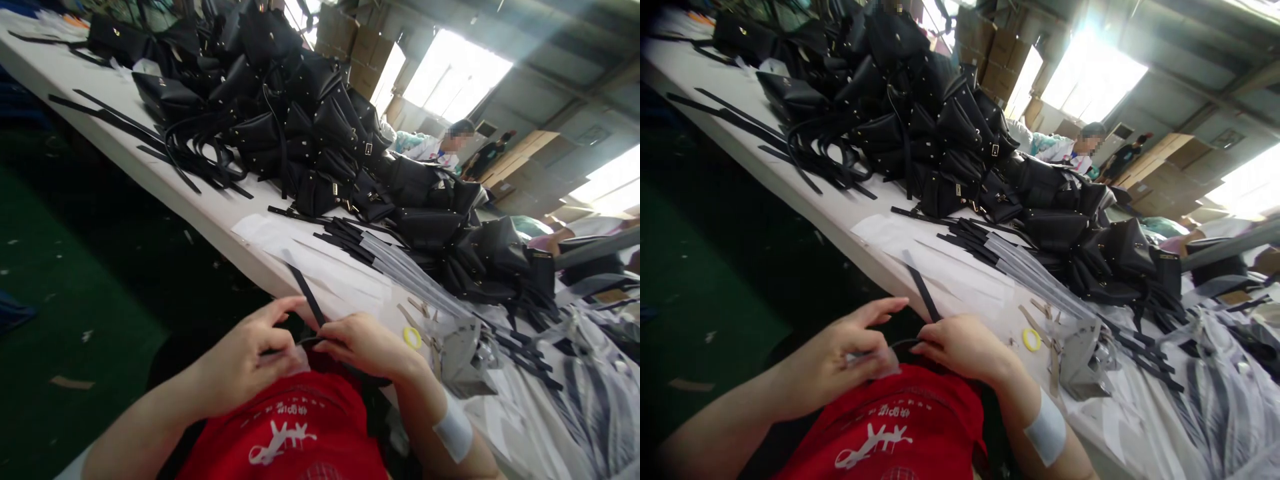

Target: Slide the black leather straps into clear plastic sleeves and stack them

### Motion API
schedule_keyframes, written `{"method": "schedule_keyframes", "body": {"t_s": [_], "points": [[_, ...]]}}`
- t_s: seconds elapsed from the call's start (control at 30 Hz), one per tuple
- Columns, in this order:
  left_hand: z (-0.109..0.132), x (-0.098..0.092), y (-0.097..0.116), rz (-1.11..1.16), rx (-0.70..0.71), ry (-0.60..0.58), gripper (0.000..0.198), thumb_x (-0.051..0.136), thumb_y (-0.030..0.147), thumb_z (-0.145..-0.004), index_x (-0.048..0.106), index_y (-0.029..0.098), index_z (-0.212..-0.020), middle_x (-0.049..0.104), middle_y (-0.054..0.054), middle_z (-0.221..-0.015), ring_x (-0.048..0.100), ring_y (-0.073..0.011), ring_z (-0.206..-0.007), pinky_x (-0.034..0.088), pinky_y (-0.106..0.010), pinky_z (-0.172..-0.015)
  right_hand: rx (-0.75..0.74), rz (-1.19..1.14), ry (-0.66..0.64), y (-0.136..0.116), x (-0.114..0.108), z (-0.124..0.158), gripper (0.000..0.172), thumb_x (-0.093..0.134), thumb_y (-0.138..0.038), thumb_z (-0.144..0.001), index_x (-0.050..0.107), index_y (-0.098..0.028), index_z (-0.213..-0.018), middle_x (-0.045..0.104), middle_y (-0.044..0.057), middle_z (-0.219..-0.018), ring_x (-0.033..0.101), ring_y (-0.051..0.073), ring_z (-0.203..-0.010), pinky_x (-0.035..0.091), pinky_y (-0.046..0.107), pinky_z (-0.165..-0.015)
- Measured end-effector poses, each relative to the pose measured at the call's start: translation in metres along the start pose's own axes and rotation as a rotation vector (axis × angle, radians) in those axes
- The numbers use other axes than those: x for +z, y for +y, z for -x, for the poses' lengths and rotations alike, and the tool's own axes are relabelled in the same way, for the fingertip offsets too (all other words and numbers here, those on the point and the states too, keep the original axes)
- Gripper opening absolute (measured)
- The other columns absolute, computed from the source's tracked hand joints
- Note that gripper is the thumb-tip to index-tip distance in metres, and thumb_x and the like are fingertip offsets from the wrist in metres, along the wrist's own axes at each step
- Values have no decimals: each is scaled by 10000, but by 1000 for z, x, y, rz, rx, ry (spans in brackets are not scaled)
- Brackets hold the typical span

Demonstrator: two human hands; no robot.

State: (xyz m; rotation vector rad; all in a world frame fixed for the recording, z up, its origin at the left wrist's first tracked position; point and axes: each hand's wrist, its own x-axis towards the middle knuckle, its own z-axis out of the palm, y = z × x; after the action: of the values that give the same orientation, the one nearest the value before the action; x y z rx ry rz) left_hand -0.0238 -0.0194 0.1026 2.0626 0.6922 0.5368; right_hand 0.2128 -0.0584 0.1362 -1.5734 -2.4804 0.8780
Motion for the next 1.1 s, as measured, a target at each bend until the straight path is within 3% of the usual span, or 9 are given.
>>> {"method": "schedule_keyframes", "body": {"t_s": [0.1,0.2,0.47,0.63,0.67,0.77,0.83,0.93,1.1], "points": [[-8,23,9,-109,-21,-172,318,513,311,-944,752,192,-771,713,-90,-1084,680,-219,-954,542,-315,-868,-31,168,-93,-3,9,-2,250,535,-326,-970,715,-185,-870,731,52,-821,627,162,-698,391,270,-646],[-8,23,7,-128,-54,-187,341,488,278,-955,745,188,-750,723,-51,-894,682,-168,-780,530,-255,-739,-31,34,-81,3,19,4,195,554,-293,-949,722,-195,-952,746,58,-908,652,174,-778,431,273,-704],[9,-21,-24,-45,-197,231,266,626,429,-869,804,237,-820,743,-52,-927,690,-186,-760,557,-236,-685,271,-860,-48,47,44,28,492,486,-625,-925,654,-165,-975,543,-36,-553,424,97,-428,315,222,-409],[5,-15,-28,202,-351,381,255,712,442,-803,798,203,-796,749,-74,-869,687,-187,-696,539,-221,-555,308,-433,908,35,49,28,257,667,-437,-848,690,-204,-954,665,53,-865,613,192,-789,518,319,-709],[4,-12,-26,235,-359,414,257,721,438,-797,793,193,-772,744,-74,-851,681,-180,-682,525,-211,-532,226,-432,958,27,52,27,223,640,-414,-872,701,-213,-946,671,60,-887,620,200,-820,521,334,-749],[2,-7,-15,300,-310,447,239,741,412,-790,785,183,-736,721,-61,-824,652,-145,-641,499,-188,-510,-73,-767,499,5,63,16,318,571,-476,-923,722,-216,-1025,708,78,-933,644,203,-819,528,343,-752],[2,-4,-6,309,-260,399,220,750,392,-788,787,183,-732,705,-52,-817,638,-128,-627,496,-183,-519,-108,-1089,264,0,66,-3,520,609,-618,-853,675,-210,-1169,709,101,-1072,643,183,-764,528,309,-660],[4,-1,6,283,-236,314,221,753,376,-790,786,176,-704,695,-53,-822,636,-124,-638,505,-192,-555,23,-1505,327,4,51,-36,650,591,-714,-802,640,-190,-1184,691,120,-1146,561,104,-592,445,226,-486],[9,-2,10,347,-284,316,225,782,393,-764,795,172,-717,708,-78,-923,663,-163,-731,535,-235,-622,54,-1602,477,-4,5,-62,313,666,-491,-841,636,-192,-930,717,26,-822,457,65,-453,392,196,-425]]}}
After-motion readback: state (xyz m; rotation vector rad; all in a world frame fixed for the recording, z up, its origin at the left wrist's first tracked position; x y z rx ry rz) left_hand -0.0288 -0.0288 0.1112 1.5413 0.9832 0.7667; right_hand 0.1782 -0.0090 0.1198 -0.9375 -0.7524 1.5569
